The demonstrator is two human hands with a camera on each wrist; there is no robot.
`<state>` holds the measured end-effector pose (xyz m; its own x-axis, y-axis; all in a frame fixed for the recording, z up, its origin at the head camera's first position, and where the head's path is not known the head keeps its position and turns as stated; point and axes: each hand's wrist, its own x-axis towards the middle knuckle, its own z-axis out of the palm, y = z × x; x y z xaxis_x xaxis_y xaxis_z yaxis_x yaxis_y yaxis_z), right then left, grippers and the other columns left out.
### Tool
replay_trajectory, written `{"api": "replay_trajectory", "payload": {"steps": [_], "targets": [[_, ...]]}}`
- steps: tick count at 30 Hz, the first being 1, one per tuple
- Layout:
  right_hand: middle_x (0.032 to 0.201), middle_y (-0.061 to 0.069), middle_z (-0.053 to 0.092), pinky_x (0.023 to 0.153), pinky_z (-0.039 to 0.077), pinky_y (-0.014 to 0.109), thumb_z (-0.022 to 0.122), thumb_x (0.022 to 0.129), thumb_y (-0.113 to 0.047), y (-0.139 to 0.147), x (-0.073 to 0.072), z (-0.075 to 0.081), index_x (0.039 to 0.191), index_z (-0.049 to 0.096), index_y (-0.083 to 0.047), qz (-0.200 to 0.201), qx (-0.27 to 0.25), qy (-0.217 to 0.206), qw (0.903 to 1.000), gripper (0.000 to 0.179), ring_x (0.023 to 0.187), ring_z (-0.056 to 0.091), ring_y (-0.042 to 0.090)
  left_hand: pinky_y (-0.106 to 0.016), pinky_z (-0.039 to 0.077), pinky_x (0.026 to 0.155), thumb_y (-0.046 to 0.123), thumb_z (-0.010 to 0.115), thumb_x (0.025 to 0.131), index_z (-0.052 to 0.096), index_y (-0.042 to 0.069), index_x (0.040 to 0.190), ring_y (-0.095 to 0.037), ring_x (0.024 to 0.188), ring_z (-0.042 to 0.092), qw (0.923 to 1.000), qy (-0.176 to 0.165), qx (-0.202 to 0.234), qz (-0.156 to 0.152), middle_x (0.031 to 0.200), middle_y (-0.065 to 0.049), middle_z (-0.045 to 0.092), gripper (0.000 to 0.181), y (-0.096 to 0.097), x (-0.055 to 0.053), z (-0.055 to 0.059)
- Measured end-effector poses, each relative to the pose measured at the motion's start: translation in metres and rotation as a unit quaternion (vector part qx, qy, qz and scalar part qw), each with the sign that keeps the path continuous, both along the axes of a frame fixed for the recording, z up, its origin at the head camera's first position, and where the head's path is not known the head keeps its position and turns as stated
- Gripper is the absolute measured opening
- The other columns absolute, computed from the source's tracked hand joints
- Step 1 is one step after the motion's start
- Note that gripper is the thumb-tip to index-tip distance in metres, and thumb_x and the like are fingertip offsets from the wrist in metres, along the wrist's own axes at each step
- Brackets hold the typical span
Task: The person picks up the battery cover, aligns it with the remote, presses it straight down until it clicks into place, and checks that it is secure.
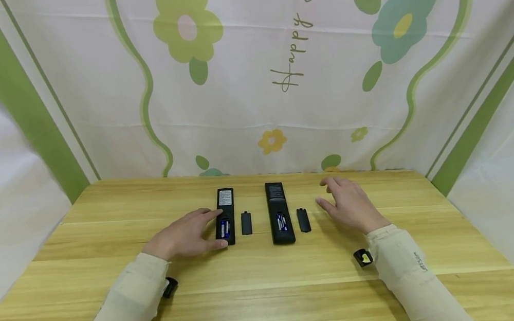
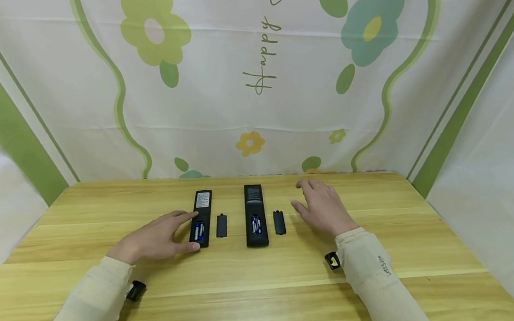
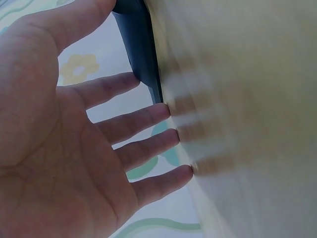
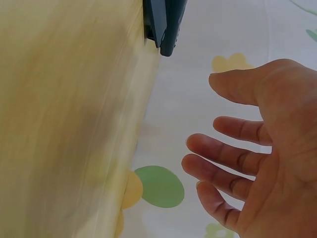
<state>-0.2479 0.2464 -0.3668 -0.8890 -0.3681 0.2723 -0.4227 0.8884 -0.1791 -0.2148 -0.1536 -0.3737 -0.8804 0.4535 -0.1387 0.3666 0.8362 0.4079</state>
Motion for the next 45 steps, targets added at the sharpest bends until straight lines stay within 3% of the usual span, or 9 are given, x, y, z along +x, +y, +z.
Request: {"api": "replay_trajectory", "payload": {"steps": [14, 28, 45], "targets": [[0.116, 0.019, 0.066, 0.093, 0.047, 0.058, 0.069, 0.098, -0.031, -0.014, 0.005, 0.005, 0.131, 0.058, -0.001, 0.026, 0.014, 0.006, 0.9995, 0.046, 0.102, 0.064, 0.035, -0.063, 0.033, 0.111, 0.054, 0.070, 0.092, 0.040, 0.010, 0.157, -0.046, 0.143, 0.034, 1.0000, -0.002, 0.009, 0.004, 0.157, -0.026, 0.035, 0.084, -0.002, -0.001, -0.001], [0.125, 0.019, 0.064, 0.101, 0.042, 0.062, 0.068, 0.099, -0.033, -0.042, 0.015, 0.010, 0.133, 0.059, -0.002, 0.052, 0.018, -0.022, 0.9983, 0.048, 0.109, 0.063, 0.034, -0.064, 0.033, 0.111, 0.058, 0.069, 0.091, 0.037, 0.012, 0.158, -0.046, 0.143, 0.034, 0.9999, -0.012, 0.010, 0.000, 0.158, -0.025, 0.034, 0.087, -0.005, -0.004, -0.002], [0.117, 0.013, 0.066, 0.098, 0.045, 0.059, 0.070, 0.098, -0.036, -0.079, 0.017, 0.009, 0.136, 0.060, -0.003, 0.111, 0.034, -0.027, 0.9928, 0.051, 0.108, 0.063, 0.033, -0.062, 0.034, 0.112, 0.054, 0.071, 0.092, 0.040, 0.012, 0.157, -0.044, 0.143, 0.036, 0.9998, -0.015, 0.014, 0.000, 0.158, -0.024, 0.035, 0.084, -0.005, -0.006, -0.003]]}}
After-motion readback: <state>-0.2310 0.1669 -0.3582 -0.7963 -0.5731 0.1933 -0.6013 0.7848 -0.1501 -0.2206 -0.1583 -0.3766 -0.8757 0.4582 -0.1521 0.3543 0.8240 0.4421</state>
